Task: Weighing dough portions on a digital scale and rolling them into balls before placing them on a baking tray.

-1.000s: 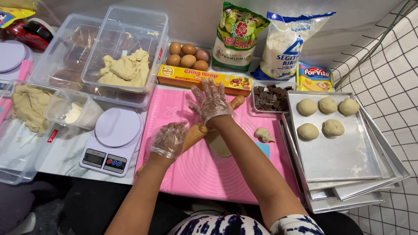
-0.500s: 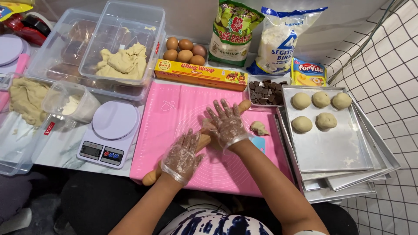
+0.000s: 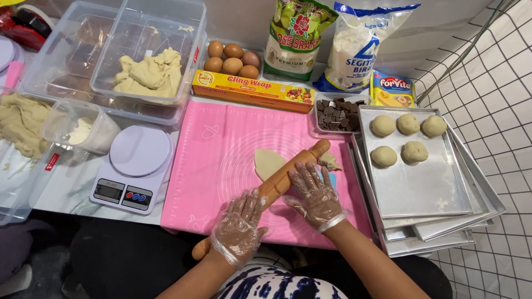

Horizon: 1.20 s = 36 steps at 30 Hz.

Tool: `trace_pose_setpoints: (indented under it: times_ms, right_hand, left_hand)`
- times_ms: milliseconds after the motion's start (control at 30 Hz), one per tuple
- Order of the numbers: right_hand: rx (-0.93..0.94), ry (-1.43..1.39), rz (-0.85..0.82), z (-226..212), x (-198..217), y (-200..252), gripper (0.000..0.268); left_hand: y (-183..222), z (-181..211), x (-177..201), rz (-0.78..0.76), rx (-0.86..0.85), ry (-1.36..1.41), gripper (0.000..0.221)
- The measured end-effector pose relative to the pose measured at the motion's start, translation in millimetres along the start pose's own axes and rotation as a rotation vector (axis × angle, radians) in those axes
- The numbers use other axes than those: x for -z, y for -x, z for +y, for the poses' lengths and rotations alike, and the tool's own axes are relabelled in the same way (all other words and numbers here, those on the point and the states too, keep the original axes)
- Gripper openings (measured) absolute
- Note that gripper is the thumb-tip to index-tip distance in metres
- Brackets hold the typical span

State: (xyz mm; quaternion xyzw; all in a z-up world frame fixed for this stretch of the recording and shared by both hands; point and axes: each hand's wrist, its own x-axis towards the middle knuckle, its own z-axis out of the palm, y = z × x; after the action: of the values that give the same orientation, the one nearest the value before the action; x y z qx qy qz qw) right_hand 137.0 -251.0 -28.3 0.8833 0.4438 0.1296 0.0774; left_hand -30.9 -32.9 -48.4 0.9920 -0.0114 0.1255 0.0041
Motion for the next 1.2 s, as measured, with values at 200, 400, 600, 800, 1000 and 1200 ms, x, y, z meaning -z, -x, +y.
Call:
trace_pose_setpoints:
  times_ms: [200,400,600,800,1000,1200]
  right_hand:
    - [-0.016,-0.159,-0.03,-7.1,1.5,-39.7,0.078]
    - [-0.001,-0.269,-0.21,-13.9,45.7,-110.7,0.082]
    - [-0.009,-0.116,-0.601,-31.1,104.3,-182.5,0.075]
    - [-0.058,-0.138,-0.701,-26.5,73.1,-228.3,0.075]
    - [-0.064,-0.216,-0.683,-26.7,88.6,-206.1,0.073]
    - [-0.051,-0.192,-0.571,-22.4,111.6,-139.4,0.079]
  left_hand:
    - [-29.3,-18.3,17.0,-0.249,-0.079,-1.909,0.094]
    - [-73.7,-49.4,56.2,-0.346,0.332,0.029,0.094]
    - [-115.2,-61.9,54.4,-0.284,0.428,0.12,0.094]
    - [-158.8,-71.7,52.9,-0.308,0.448,0.243,0.085]
    - [-146.5,-62.6,73.0,-0.378,0.425,0.23,0.086]
    - [-113.5,-18.7,86.5,-0.485,0.292,0.047,0.09]
